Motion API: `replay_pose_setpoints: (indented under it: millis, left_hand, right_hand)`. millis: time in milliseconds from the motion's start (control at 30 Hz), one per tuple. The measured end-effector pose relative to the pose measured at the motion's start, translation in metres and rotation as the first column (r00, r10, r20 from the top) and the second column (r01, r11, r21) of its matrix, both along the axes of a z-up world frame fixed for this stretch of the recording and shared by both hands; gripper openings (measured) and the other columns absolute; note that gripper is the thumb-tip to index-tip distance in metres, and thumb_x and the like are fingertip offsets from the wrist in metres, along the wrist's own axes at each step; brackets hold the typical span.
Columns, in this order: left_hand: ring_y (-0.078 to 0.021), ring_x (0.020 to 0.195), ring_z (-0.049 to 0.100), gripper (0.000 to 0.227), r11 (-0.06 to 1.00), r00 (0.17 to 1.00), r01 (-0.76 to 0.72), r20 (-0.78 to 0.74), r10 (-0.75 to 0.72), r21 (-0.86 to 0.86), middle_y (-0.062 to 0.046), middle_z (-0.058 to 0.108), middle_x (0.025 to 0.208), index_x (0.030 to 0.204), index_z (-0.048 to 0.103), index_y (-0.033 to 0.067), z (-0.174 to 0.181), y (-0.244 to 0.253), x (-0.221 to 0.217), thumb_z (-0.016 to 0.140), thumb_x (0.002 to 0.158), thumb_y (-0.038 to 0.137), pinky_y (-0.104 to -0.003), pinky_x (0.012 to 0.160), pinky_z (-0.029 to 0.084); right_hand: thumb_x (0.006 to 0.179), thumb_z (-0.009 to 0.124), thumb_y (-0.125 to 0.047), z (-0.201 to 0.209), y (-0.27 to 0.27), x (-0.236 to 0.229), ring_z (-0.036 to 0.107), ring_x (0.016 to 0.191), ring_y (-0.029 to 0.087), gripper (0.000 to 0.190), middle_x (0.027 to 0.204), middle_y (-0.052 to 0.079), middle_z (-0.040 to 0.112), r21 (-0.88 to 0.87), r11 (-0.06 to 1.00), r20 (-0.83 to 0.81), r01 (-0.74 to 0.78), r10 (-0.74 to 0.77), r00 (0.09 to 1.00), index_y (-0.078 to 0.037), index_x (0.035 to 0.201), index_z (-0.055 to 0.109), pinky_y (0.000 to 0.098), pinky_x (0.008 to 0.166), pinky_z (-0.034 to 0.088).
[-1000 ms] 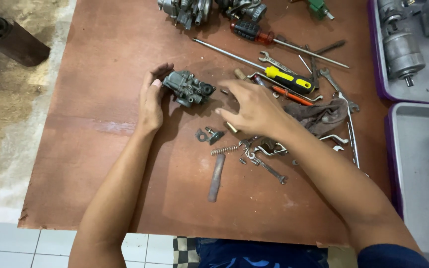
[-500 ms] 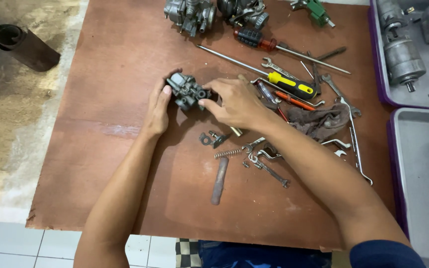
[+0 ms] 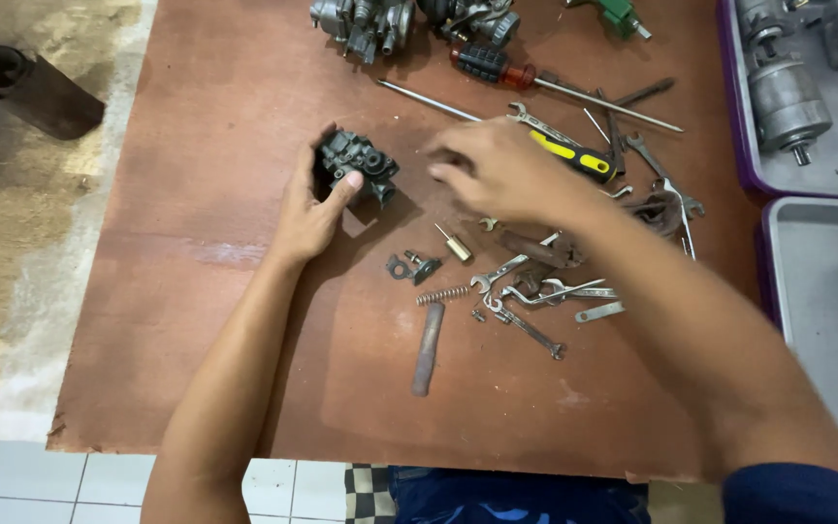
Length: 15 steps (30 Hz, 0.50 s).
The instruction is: The person assembles a carburetor on a workbench, inserting a spring and a brass-colored pin into the body. They then place a small metal plate and a screw into the assembly, using a screwdriver to tighten the screw. Various tools and carburetor parts are visible on the table.
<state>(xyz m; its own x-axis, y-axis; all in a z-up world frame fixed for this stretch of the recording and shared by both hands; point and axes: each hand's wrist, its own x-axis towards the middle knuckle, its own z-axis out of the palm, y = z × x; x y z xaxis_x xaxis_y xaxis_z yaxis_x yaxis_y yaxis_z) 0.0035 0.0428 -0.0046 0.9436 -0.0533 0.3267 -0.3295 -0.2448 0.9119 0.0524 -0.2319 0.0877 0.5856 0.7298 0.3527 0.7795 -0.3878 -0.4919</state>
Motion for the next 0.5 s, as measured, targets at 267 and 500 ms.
replay_pose_setpoints:
  millis: [267, 500]
  left_hand:
    - [-0.0402, 0.137, 0.049, 0.067, 1.000, 1.000, 0.003, 0.017, -0.003, -0.015, -0.027, 0.052, 0.144, 0.152, 0.042, 0.0060, 0.001, 0.000, 0.002, 0.074, 0.097, 0.027, -0.053, 0.115, 0.037]
    - [-0.0411, 0.137, 0.048, 0.064, 1.000, 0.999, 0.011, 0.034, -0.010, -0.028, -0.029, 0.050, 0.144, 0.150, 0.042, 0.0030, 0.005, -0.002, 0.001, 0.073, 0.097, 0.022, -0.053, 0.116, 0.036]
  right_hand:
    - [0.088, 0.066, -0.020, 0.045, -0.094, -0.021, 0.071, 0.094, 0.048, 0.020, 0.093, 0.023, 0.076, -0.676, 0.692, -0.007, 0.253, -0.350, 0.937, -0.004, 0.095, 0.075, 0.0584, 0.081, 0.055]
    - [0.087, 0.066, -0.035, 0.023, -0.122, -0.031, 0.073, 0.100, 0.041, 0.030, 0.101, 0.016, 0.076, -0.760, 0.585, 0.007, 0.282, -0.427, 0.904, -0.008, 0.098, 0.074, 0.0522, 0.084, 0.058]
